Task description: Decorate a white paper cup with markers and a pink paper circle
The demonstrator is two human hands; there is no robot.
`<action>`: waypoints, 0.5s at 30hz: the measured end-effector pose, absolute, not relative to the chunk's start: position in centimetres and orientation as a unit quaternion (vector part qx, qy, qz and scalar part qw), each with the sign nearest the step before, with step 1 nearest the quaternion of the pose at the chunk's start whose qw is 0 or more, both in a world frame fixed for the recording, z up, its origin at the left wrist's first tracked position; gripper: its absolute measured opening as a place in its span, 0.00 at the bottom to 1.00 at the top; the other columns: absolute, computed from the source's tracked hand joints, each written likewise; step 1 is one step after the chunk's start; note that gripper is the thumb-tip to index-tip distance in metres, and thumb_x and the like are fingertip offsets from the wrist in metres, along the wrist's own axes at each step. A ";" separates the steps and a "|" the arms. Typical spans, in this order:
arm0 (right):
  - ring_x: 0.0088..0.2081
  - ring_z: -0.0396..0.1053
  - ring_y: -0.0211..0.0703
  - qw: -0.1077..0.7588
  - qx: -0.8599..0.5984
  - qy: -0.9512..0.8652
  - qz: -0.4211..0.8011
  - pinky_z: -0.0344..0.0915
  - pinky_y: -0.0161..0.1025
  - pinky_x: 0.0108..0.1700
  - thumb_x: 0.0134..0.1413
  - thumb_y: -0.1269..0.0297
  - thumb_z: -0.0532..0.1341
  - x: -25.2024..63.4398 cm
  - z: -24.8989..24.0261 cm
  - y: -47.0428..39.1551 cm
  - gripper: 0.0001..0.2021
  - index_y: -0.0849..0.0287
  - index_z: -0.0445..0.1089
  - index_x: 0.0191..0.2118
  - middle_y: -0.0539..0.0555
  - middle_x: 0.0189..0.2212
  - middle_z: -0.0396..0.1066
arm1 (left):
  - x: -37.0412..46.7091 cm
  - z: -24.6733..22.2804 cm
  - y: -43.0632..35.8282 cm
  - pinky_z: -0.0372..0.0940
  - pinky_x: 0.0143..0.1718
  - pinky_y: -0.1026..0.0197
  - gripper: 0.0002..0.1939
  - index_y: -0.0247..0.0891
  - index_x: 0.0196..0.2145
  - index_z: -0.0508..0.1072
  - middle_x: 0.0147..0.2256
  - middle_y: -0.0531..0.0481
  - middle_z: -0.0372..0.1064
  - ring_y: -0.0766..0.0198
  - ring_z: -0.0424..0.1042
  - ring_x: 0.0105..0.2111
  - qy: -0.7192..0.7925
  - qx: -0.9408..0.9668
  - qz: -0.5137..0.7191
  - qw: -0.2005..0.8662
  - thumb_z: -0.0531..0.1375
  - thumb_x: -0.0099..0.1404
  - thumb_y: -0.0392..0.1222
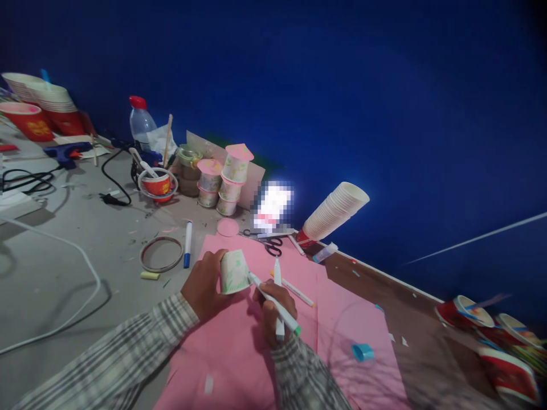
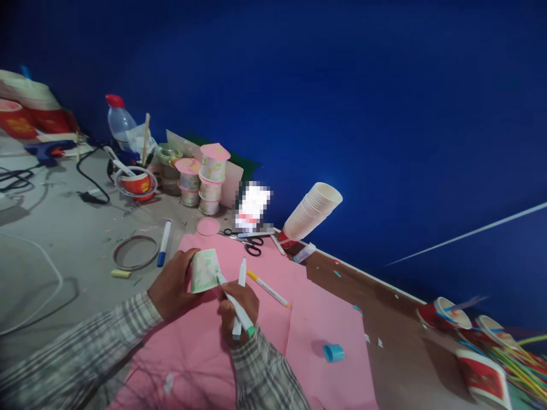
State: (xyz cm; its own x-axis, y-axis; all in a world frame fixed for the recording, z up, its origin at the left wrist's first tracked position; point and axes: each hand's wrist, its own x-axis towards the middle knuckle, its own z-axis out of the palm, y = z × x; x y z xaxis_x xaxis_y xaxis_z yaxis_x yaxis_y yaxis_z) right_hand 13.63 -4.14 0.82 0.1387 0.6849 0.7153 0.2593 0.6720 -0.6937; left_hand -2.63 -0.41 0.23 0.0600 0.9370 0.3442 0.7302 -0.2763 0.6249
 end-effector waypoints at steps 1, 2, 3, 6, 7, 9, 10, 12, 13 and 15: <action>0.19 0.69 0.45 0.656 -0.378 -0.628 0.177 0.69 0.42 0.23 0.56 0.55 0.54 13.5 0.8 -4.2 0.12 0.52 0.71 0.38 0.48 0.18 0.70 | -2.6 0.2 -0.4 0.66 0.34 0.50 0.43 0.45 0.47 0.59 0.33 0.52 0.63 0.54 0.67 0.33 0.583 0.716 0.360 0.139 0.66 0.35 0.63; 0.19 0.69 0.44 0.654 -0.383 -0.622 0.194 0.69 0.42 0.23 0.56 0.56 0.54 13.5 0.8 -4.3 0.11 0.53 0.70 0.37 0.48 0.18 0.69 | -2.6 0.1 -0.4 0.67 0.33 0.50 0.43 0.45 0.47 0.59 0.33 0.52 0.63 0.54 0.67 0.33 0.580 0.718 0.360 0.136 0.65 0.35 0.63; 0.18 0.68 0.43 0.652 -0.386 -0.618 0.208 0.68 0.41 0.22 0.56 0.58 0.54 13.4 0.8 -4.3 0.10 0.54 0.70 0.37 0.48 0.19 0.69 | -2.6 0.0 -0.4 0.67 0.34 0.50 0.43 0.44 0.47 0.59 0.33 0.52 0.63 0.54 0.67 0.33 0.579 0.719 0.360 0.134 0.65 0.35 0.63; 0.18 0.68 0.42 0.647 -0.396 -0.616 0.212 0.68 0.39 0.22 0.54 0.64 0.55 13.2 0.9 -4.4 0.07 0.55 0.70 0.35 0.48 0.18 0.69 | -2.7 -0.3 -0.3 0.67 0.34 0.50 0.44 0.43 0.48 0.58 0.33 0.51 0.63 0.53 0.67 0.33 0.577 0.722 0.358 0.131 0.65 0.35 0.63; 0.18 0.68 0.42 0.646 -0.399 -0.619 0.201 0.68 0.39 0.22 0.54 0.65 0.55 13.2 0.9 -4.4 0.07 0.55 0.70 0.35 0.48 0.18 0.69 | -2.7 -0.4 -0.3 0.67 0.34 0.50 0.45 0.42 0.48 0.58 0.33 0.51 0.63 0.53 0.67 0.33 0.577 0.723 0.357 0.129 0.65 0.35 0.63; 0.18 0.67 0.41 0.641 -0.407 -0.621 0.194 0.68 0.37 0.22 0.53 0.68 0.55 13.1 0.9 -4.4 0.06 0.56 0.70 0.34 0.47 0.18 0.70 | -2.7 -0.5 -0.3 0.66 0.33 0.50 0.45 0.43 0.48 0.58 0.32 0.51 0.63 0.54 0.67 0.33 0.576 0.725 0.356 0.123 0.65 0.34 0.63; 0.17 0.66 0.40 0.639 -0.410 -0.621 0.196 0.67 0.36 0.21 0.52 0.69 0.55 13.1 0.9 -4.3 0.07 0.56 0.70 0.34 0.47 0.17 0.69 | -2.7 -0.4 -0.4 0.66 0.33 0.51 0.45 0.43 0.48 0.58 0.32 0.52 0.63 0.54 0.67 0.32 0.575 0.727 0.356 0.120 0.65 0.34 0.64; 0.14 0.64 0.38 0.639 -0.415 -0.617 0.197 0.64 0.34 0.18 0.52 0.69 0.55 13.0 0.8 -4.3 0.07 0.56 0.70 0.34 0.46 0.17 0.69 | -2.7 -0.3 -0.4 0.66 0.33 0.50 0.44 0.43 0.47 0.59 0.31 0.52 0.63 0.54 0.67 0.32 0.573 0.730 0.355 0.115 0.65 0.34 0.64; 0.13 0.63 0.37 0.641 -0.414 -0.617 0.192 0.63 0.33 0.17 0.52 0.69 0.55 13.0 0.8 -4.3 0.07 0.57 0.70 0.34 0.46 0.17 0.69 | -2.7 -0.2 -0.4 0.66 0.33 0.50 0.44 0.42 0.47 0.59 0.31 0.52 0.63 0.54 0.67 0.32 0.572 0.731 0.355 0.113 0.64 0.34 0.65; 0.13 0.63 0.37 0.641 -0.410 -0.623 0.183 0.63 0.33 0.16 0.52 0.69 0.55 13.1 0.8 -4.2 0.06 0.57 0.69 0.34 0.45 0.16 0.68 | -2.7 -0.1 -0.5 0.66 0.33 0.50 0.45 0.41 0.48 0.59 0.32 0.52 0.63 0.54 0.66 0.32 0.573 0.731 0.354 0.109 0.64 0.34 0.65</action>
State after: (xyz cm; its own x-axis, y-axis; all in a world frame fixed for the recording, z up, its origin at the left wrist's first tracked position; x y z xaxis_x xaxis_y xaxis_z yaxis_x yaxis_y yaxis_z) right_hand 13.07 -4.23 0.81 0.1573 0.7454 0.6477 0.2769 0.5963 -0.7535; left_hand -2.65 -0.46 -0.11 0.0934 0.9151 0.3923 0.7605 -0.3199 0.5651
